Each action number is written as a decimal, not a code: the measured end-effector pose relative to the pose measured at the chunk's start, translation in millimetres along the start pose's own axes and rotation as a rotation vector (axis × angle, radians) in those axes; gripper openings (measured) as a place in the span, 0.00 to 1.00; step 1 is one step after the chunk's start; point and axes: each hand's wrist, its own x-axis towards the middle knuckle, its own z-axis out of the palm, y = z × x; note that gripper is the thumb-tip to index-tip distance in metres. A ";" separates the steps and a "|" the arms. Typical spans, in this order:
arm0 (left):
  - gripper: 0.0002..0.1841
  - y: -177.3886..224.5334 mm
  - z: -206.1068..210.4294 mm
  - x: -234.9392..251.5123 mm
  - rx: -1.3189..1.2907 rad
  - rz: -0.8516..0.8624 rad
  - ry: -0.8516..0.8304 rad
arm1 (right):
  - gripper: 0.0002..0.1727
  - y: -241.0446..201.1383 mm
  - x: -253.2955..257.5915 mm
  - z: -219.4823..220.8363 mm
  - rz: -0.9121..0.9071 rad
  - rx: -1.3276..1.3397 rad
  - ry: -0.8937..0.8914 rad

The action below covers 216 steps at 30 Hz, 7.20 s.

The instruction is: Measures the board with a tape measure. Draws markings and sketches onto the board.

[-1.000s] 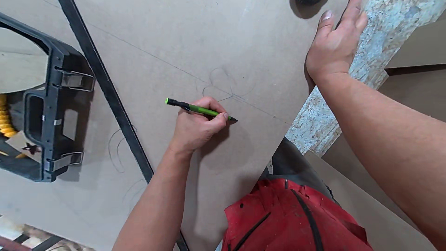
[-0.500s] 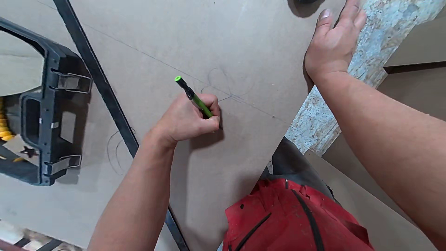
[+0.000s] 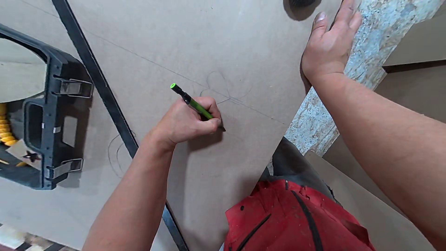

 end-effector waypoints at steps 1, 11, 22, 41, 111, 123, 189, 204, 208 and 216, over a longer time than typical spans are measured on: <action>0.03 -0.2 0.1 -0.1 -0.012 -0.001 0.006 | 0.40 -0.3 -0.1 -0.3 0.001 0.001 0.001; 0.04 1.3 2.8 -1.6 -0.051 -0.037 0.024 | 0.41 1.1 0.5 0.6 -0.007 -0.020 0.005; 0.06 -0.5 8.5 -3.7 -0.138 -0.001 0.091 | 0.40 1.1 0.7 1.6 -0.007 -0.012 0.007; 0.06 2.3 33.2 -4.1 -0.240 0.005 0.406 | 0.41 1.1 1.3 1.7 -0.003 -0.008 0.003; 0.04 11.0 -10.0 16.0 0.096 -0.026 -0.141 | 0.34 -1.4 0.4 -1.1 -0.003 -0.030 -0.016; 0.10 4.1 36.3 -74.2 -0.325 -0.240 0.348 | 0.40 3.0 -3.0 -4.8 -0.061 0.074 0.004; 0.14 142.9 168.2 121.2 -0.267 -1.234 1.648 | 0.32 -184.5 180.0 60.1 -1.766 -0.183 -0.619; 0.12 136.4 169.1 137.5 0.299 -1.269 1.453 | 0.33 -183.5 179.9 60.8 -1.774 -0.174 -0.600; 0.13 134.7 170.8 139.4 0.333 -1.284 1.457 | 0.33 -183.5 179.6 61.2 -1.768 -0.180 -0.611; 0.13 130.9 160.4 135.0 0.344 -1.268 1.446 | 0.33 -181.2 179.9 61.3 -1.771 -0.177 -0.609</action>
